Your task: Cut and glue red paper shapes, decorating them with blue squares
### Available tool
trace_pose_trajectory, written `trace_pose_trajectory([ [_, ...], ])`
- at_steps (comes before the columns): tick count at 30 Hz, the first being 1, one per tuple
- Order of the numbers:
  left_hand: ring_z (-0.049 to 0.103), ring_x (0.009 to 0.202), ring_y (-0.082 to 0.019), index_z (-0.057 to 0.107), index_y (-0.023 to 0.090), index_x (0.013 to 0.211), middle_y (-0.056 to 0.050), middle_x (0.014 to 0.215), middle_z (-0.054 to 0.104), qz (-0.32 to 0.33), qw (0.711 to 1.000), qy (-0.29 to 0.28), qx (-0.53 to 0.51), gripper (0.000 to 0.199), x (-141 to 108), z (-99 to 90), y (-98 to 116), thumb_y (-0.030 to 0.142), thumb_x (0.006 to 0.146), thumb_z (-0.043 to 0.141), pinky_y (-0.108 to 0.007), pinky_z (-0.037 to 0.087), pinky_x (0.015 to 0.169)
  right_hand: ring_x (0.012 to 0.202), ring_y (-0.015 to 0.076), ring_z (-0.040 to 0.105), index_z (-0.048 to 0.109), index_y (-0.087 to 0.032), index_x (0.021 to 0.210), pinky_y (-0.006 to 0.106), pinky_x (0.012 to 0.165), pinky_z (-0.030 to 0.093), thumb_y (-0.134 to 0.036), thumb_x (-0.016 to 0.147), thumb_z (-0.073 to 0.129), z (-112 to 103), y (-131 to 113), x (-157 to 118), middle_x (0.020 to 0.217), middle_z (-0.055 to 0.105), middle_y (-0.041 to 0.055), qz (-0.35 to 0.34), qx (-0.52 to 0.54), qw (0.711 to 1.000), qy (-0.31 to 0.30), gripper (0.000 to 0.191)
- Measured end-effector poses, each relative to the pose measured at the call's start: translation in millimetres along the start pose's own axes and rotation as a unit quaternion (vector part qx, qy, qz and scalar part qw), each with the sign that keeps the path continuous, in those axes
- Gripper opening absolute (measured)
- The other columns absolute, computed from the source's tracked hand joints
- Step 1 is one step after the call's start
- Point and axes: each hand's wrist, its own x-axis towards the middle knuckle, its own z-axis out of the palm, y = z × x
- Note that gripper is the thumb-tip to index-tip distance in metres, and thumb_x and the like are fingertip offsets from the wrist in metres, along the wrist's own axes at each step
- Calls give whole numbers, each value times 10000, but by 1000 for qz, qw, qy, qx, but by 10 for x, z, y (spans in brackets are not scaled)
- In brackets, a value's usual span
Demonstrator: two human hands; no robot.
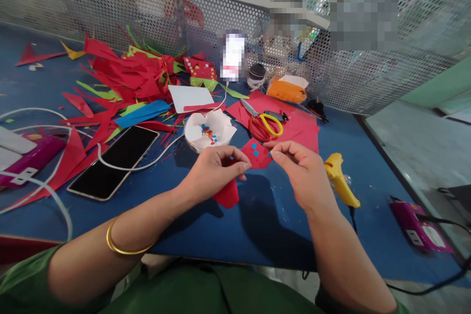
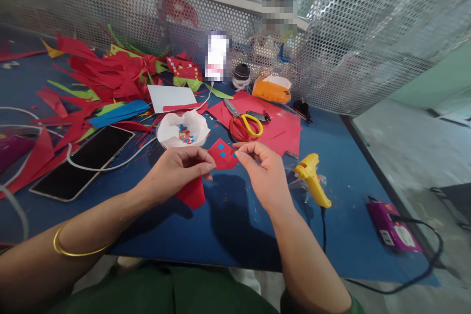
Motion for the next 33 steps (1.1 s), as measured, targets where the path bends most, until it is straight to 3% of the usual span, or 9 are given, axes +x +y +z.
trace_pose_trajectory([
  [4, 649, 606, -121, 663, 156, 763, 2, 612, 680, -19, 999, -6, -34, 138, 2, 9, -7, 289, 779, 696, -226, 479, 626, 679, 133, 571, 650, -211, 761, 282, 672, 451, -271, 830, 654, 23, -1, -4, 725, 658, -31, 7, -39, 999, -16, 92],
  [10, 644, 543, -109, 545, 173, 769, 31, 577, 646, -49, 995, -2, -91, 218, 1, 55, -25, 274, 756, 737, -201, 458, 544, 636, 112, 539, 647, -195, 756, 253, 603, 407, -262, 825, 647, 80, -43, -51, 689, 629, -38, 20, -50, 999, -4, 96],
  [14, 642, 484, -129, 435, 218, 855, 75, 553, 622, -71, 989, 19, -125, 347, 8, 78, -31, 193, 723, 755, -204, 454, 482, 664, 115, 557, 651, -193, 769, 254, 625, 420, -257, 835, 640, 105, -41, -56, 721, 649, -29, 15, -59, 998, -3, 92],
  [18, 621, 475, -107, 526, 194, 982, 42, 606, 672, -108, 985, 9, -136, 329, 4, 66, -7, 186, 737, 745, -186, 440, 465, 683, 128, 572, 655, -196, 791, 267, 633, 431, -268, 839, 639, 134, -22, -63, 737, 659, -21, 14, -50, 999, -6, 88],
  [24, 568, 422, -84, 668, 142, 768, 12, 522, 635, -162, 974, -37, -155, 122, 1, 36, -5, 245, 751, 730, -170, 403, 432, 720, 154, 601, 656, -202, 788, 299, 694, 466, -282, 839, 637, 152, -36, -81, 769, 677, -2, 19, -46, 999, -10, 97],
  [29, 601, 465, -68, 696, 135, 763, -29, 743, 738, -156, 973, -21, -168, 87, 12, 24, -33, 216, 754, 727, -165, 408, 437, 915, 192, 626, 638, -212, 753, 343, 848, 473, -225, 837, 634, 142, -31, -73, 927, 672, 35, -41, -67, 997, -17, 85],
  [33, 613, 473, -76, 692, 139, 774, -26, 738, 743, -154, 973, -14, -173, 86, 11, 25, -31, 219, 764, 722, -161, 401, 428, 986, 204, 622, 647, -217, 753, 367, 907, 455, -209, 840, 645, 157, -19, -86, 986, 649, 47, -75, -100, 992, -13, 88],
])
